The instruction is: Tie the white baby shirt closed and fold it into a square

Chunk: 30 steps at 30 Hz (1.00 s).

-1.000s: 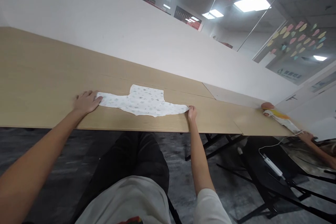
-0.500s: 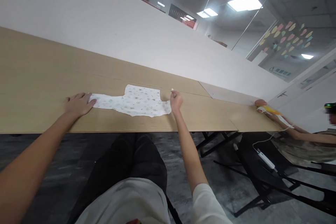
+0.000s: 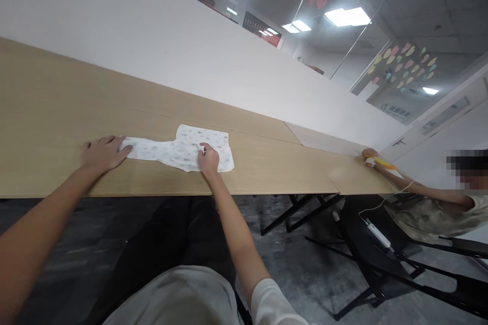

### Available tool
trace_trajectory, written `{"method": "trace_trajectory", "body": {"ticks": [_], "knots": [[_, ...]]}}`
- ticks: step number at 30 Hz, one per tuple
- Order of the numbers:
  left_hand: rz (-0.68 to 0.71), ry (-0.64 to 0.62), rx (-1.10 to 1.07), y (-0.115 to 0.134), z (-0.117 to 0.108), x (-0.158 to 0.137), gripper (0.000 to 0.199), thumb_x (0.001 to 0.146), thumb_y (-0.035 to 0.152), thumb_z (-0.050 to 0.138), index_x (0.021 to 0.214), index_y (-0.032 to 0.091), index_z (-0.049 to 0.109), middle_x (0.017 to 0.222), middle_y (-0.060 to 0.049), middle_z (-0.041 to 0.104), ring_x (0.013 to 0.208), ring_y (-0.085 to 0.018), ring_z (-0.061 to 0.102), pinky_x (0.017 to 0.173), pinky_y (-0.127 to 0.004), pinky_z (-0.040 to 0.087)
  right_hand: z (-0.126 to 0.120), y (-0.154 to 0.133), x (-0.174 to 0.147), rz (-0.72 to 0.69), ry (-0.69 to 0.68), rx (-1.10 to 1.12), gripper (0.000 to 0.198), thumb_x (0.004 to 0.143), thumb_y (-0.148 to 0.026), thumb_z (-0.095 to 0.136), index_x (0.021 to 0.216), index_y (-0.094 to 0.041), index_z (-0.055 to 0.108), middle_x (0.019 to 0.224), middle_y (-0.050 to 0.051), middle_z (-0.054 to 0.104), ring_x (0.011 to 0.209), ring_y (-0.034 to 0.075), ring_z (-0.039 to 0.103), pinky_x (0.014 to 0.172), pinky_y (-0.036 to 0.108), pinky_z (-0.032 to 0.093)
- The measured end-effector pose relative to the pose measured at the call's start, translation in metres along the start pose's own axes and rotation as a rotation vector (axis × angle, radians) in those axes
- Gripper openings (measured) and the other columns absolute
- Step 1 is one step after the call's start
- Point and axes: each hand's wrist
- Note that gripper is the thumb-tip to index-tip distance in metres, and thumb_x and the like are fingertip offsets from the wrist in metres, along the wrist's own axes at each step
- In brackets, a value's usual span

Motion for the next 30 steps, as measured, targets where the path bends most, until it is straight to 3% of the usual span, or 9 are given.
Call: {"method": "trace_trajectory", "body": {"ticks": [7, 21, 26, 30], "knots": [[-0.014, 0.007, -0.004, -0.003, 0.003, 0.003, 0.07, 0.092, 0.047, 0.021, 0.146, 0.009, 0.044, 0.151, -0.02, 0.041, 0.137, -0.036, 0.037, 0.111, -0.057, 0.024, 0.006, -0.001, 0.0, -0.09, -0.048, 0.034, 0.031, 0.092, -0.017, 0.058, 0.122, -0.022, 0.062, 0.094, 0.003, 0.073, 0.089, 0.015, 0.068, 0.083, 0.023, 0.048], [-0.016, -0.015, -0.008, -0.003, 0.003, 0.002, 0.07, 0.093, 0.047, 0.023, 0.147, 0.006, 0.042, 0.152, -0.021, 0.04, 0.138, -0.036, 0.036, 0.111, -0.056, 0.024, 0.0, -0.002, -0.001, -0.062, 0.002, 0.082, 0.028, 0.098, -0.018, 0.049, 0.123, -0.019, 0.061, 0.082, 0.0, 0.072, 0.078, 0.013, 0.068, 0.076, 0.02, 0.046], [-0.005, 0.014, -0.009, -0.003, 0.003, 0.001, 0.068, 0.092, 0.045, 0.024, 0.145, 0.008, 0.044, 0.151, -0.02, 0.042, 0.137, -0.036, 0.038, 0.11, -0.057, 0.025, 0.002, -0.003, -0.006, -0.131, -0.073, 0.057, 0.031, 0.096, -0.018, 0.053, 0.126, -0.021, 0.059, 0.085, 0.0, 0.074, 0.081, 0.014, 0.069, 0.077, 0.02, 0.046], [-0.023, 0.019, -0.015, -0.002, 0.003, 0.002, 0.072, 0.09, 0.047, 0.026, 0.143, 0.003, 0.044, 0.149, -0.024, 0.043, 0.135, -0.038, 0.039, 0.109, -0.056, 0.027, 0.002, -0.006, -0.009, -0.18, -0.154, 0.056, 0.019, 0.095, -0.024, 0.058, 0.112, -0.022, 0.066, 0.09, 0.002, 0.076, 0.086, 0.015, 0.07, 0.08, 0.022, 0.048]]}}
Point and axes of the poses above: each hand's wrist, its own x-axis towards the middle knuckle, its own z-axis out of the palm, y = z × x
